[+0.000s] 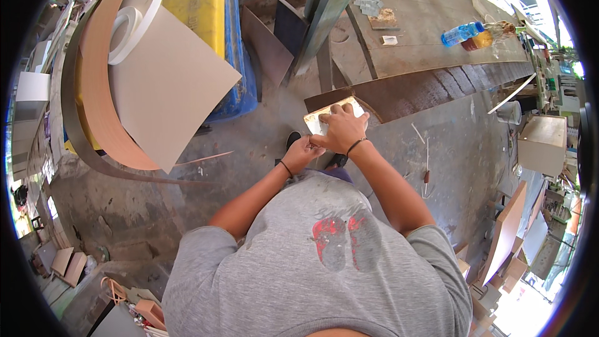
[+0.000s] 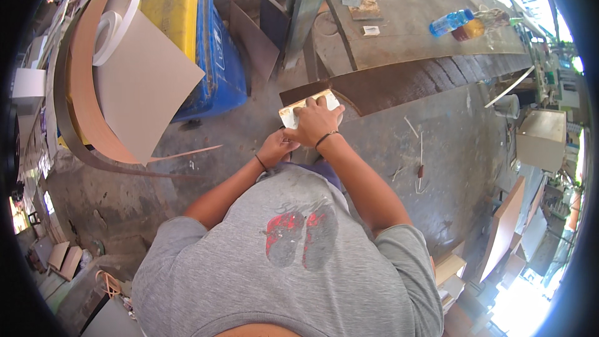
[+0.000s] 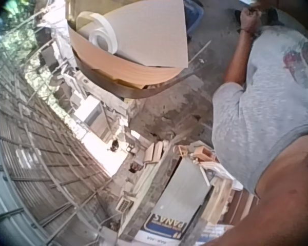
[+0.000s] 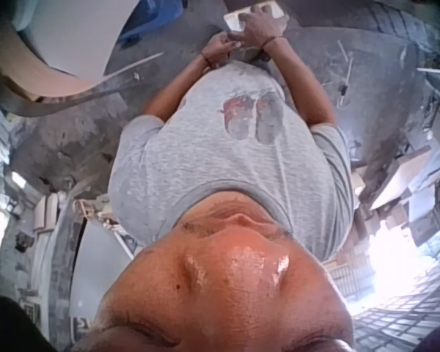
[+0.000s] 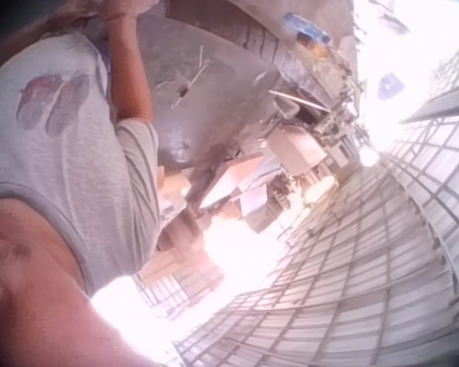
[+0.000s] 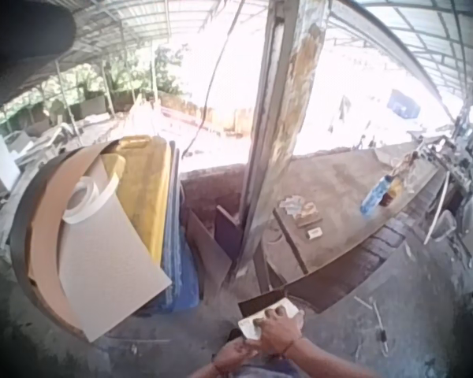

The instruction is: The person applies adhesive from a plastic bottle onto a wooden board and a veneer strip, spreading the glue across the surfaces using a scraper by hand. The person picks up the veneer strip, moves it aside, and then continues applying glue to the board at a workbench.

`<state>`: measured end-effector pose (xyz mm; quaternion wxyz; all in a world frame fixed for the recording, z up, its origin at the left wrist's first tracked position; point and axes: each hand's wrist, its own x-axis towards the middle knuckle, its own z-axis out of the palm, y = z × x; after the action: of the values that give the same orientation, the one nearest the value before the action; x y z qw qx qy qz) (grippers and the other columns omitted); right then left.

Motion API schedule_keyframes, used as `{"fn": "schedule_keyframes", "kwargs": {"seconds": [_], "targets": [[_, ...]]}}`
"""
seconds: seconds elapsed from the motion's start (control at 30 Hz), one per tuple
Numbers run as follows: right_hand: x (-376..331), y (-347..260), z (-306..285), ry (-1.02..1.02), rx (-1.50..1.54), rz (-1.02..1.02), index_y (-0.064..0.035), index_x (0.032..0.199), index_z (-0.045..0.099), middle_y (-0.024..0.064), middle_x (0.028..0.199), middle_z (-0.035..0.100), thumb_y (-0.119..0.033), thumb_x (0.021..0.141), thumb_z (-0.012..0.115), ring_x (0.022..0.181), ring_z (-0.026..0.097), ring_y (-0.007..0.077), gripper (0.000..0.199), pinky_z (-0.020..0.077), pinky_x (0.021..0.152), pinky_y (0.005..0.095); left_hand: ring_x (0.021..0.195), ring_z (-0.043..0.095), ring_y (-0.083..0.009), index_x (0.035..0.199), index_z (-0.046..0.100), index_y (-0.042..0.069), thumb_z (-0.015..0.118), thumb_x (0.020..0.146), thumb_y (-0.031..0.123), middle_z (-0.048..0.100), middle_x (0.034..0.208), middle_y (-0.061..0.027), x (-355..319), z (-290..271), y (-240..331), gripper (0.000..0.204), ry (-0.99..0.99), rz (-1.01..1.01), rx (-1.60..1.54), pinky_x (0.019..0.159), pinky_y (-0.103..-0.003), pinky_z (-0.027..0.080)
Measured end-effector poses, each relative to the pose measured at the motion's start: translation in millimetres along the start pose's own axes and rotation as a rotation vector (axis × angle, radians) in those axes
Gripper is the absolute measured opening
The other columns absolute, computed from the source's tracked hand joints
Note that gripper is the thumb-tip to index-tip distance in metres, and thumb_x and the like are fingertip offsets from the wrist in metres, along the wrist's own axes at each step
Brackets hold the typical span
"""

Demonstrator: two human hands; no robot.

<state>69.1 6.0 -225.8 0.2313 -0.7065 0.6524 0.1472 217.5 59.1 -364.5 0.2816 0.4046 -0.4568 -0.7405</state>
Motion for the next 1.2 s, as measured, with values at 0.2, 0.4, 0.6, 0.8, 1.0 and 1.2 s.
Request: {"fn": "schedule_keyframes", "kwargs": {"seconds": [0.2, 0.4, 0.6, 0.8, 1.0, 1.2], "targets": [[-30, -1, 13, 0.013, 0.036, -0.035, -0.019, 0.112, 0.074, 0.01, 0.129, 0.055, -0.059, 0.069, 0.068, 0.13, 0.042, 0.0331, 0.059, 0.0262, 0.095, 0.0785, 0.096, 0.06, -0.0122, 0.109, 0.059, 0.0, 0.055, 0.085, 0.003, 0.064, 0.102, -0.0046, -10, -49, -38, 0.024, 0.027, -0.137, -0.089, 0.088, -0.027, 0.047], [-56, 2, 27, 0.045, 0.032, -0.038, -0.0172, 0.108, 0.074, 0.01, 0.123, 0.058, -0.061, 0.069, 0.065, 0.124, 0.045, 0.0318, 0.06, 0.0276, 0.093, 0.0781, 0.109, 0.057, -0.0146, 0.122, 0.057, -0.002, 0.051, 0.081, 0.001, 0.063, 0.113, -0.0069, 14, -67, -17, 0.041, 0.166, 0.026, -0.1, 0.099, -0.028, 0.042], [-79, 5, 5, -0.129, -0.005, 0.035, -0.0216, 0.113, 0.072, 0.0053, 0.126, 0.059, -0.055, 0.067, 0.069, 0.127, 0.046, 0.0271, 0.057, 0.0306, 0.094, 0.0731, 0.118, 0.052, -0.0192, 0.144, 0.044, 0.002, 0.048, 0.081, -0.001, 0.057, 0.13, -0.011, 31, -50, 24, 0.063, 0.191, 0.189, 0.051, 0.102, -0.031, 0.041], [-66, 52, 3, 0.323, 0.217, 0.066, -0.0203, 0.113, 0.071, 0.0064, 0.132, 0.058, -0.056, 0.069, 0.067, 0.128, 0.044, 0.0288, 0.057, 0.0292, 0.097, 0.0684, 0.118, 0.052, -0.0215, 0.144, 0.045, 0.007, 0.049, 0.081, -0.005, 0.055, 0.131, -0.0114, 36, -40, 23, 0.065, 0.168, 0.27, 0.108, 0.097, -0.032, 0.045], [-51, 77, 69, 0.42, 0.124, 0.014, -0.0225, 0.121, 0.067, 0.0073, 0.138, 0.053, -0.058, 0.069, 0.068, 0.13, 0.041, 0.0308, 0.063, 0.0256, 0.099, 0.0727, 0.118, 0.053, -0.0217, 0.145, 0.043, 0.003, 0.049, 0.08, -0.004, 0.053, 0.136, -0.0116, 43, -42, 20, 0.065, 0.211, 0.371, 0.215, 0.101, -0.032, 0.042], [-52, 67, 18, 0.347, 0.167, -0.008, -0.0201, 0.118, 0.07, 0.0071, 0.137, 0.055, -0.056, 0.068, 0.067, 0.129, 0.043, 0.0304, 0.062, 0.0241, 0.099, 0.0708, 0.113, 0.057, -0.0214, 0.143, 0.046, 0.006, 0.052, 0.081, -0.001, 0.055, 0.131, -0.0116, 41, -37, 23, 0.063, 0.261, 0.275, 0.258, 0.1, -0.032, 0.044]]}}
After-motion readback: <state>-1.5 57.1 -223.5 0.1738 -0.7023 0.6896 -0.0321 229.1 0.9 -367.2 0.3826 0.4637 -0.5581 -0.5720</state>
